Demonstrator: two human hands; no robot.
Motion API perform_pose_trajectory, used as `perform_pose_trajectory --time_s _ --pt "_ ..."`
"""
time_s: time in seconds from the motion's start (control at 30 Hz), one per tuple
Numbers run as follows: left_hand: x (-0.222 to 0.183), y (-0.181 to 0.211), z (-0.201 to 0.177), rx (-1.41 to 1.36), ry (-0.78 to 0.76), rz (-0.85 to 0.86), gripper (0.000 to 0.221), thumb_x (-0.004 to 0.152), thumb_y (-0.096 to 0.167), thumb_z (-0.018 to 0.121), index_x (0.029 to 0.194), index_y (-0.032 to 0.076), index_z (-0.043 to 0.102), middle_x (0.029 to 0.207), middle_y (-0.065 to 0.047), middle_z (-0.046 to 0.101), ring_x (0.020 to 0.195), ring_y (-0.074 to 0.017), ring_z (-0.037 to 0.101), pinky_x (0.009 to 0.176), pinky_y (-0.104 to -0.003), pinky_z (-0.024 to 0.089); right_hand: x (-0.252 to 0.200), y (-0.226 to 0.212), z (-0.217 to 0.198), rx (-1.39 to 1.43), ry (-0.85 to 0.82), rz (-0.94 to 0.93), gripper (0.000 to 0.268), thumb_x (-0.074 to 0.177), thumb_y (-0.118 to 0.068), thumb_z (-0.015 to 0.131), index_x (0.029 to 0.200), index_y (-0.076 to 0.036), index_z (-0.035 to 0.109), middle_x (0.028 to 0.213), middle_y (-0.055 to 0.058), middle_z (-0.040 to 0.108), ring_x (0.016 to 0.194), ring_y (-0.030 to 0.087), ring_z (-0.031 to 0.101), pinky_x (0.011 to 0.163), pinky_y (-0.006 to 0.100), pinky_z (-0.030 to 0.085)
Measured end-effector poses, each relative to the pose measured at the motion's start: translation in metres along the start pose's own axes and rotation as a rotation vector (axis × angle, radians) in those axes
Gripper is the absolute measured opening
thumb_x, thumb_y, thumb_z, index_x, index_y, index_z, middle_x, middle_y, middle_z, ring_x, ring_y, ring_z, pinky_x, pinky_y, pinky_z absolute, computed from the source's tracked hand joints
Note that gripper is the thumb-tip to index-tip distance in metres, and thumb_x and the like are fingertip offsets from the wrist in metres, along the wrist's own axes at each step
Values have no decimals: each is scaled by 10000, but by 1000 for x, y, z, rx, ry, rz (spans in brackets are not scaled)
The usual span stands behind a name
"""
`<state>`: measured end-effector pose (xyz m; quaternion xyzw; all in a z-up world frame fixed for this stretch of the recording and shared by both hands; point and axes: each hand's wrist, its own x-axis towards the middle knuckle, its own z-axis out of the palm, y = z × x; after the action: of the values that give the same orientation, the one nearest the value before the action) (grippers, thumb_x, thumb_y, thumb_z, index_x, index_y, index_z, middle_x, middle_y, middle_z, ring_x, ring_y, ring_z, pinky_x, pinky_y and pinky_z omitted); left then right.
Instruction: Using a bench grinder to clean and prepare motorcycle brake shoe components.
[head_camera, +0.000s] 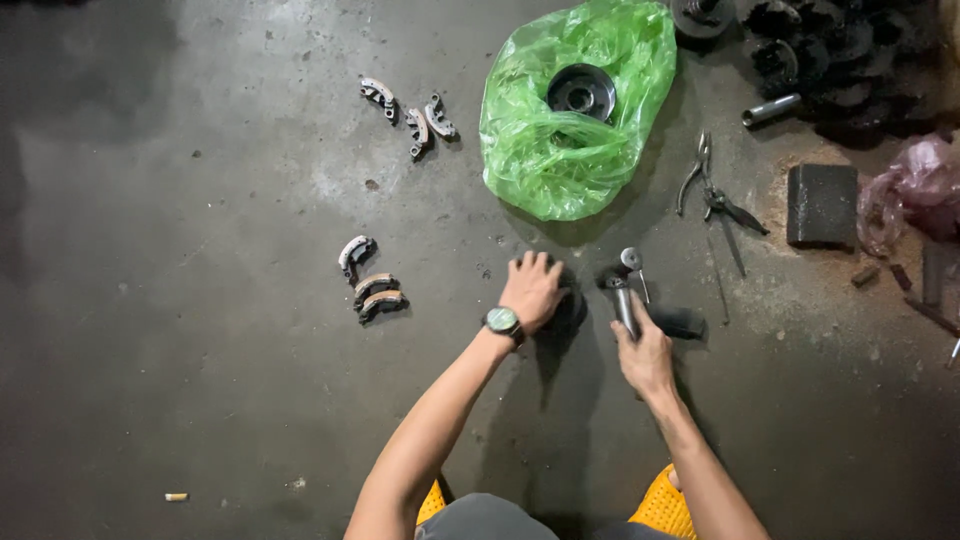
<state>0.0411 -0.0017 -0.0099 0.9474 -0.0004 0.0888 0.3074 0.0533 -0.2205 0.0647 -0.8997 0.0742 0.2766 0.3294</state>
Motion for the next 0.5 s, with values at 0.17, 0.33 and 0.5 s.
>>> perform_pose_trajectory --time_s 0.17,0.33,0.5 --pt "7 7 4 178 -123 59 245 801 143 675 1039 130 732 1188 -164 606 1167 -356 528 979 -534 418 21 43 19 -85 278 -669 584 941 -127 676 1486 -12 501 1243 323 674 1099 472 668 881 470 547" --pt "-12 -34 -43 -295 -22 -247 240 820 118 722 1048 54 765 974 -167 733 919 -306 706 815 -413 551 -1 10 12 -101 132 -238 620 953 -180 656 1535 -77 467 1171 312 667 1095 474 652 869 487 541" --pt "-23 -100 -62 -422 130 -595 205 804 135 771 980 33 797 852 -196 757 731 -269 781 708 -360 598 11 34 21 -44 159 -382 598 963 -175 649 1510 -37 449 1183 324 658 1121 464 653 880 482 539"
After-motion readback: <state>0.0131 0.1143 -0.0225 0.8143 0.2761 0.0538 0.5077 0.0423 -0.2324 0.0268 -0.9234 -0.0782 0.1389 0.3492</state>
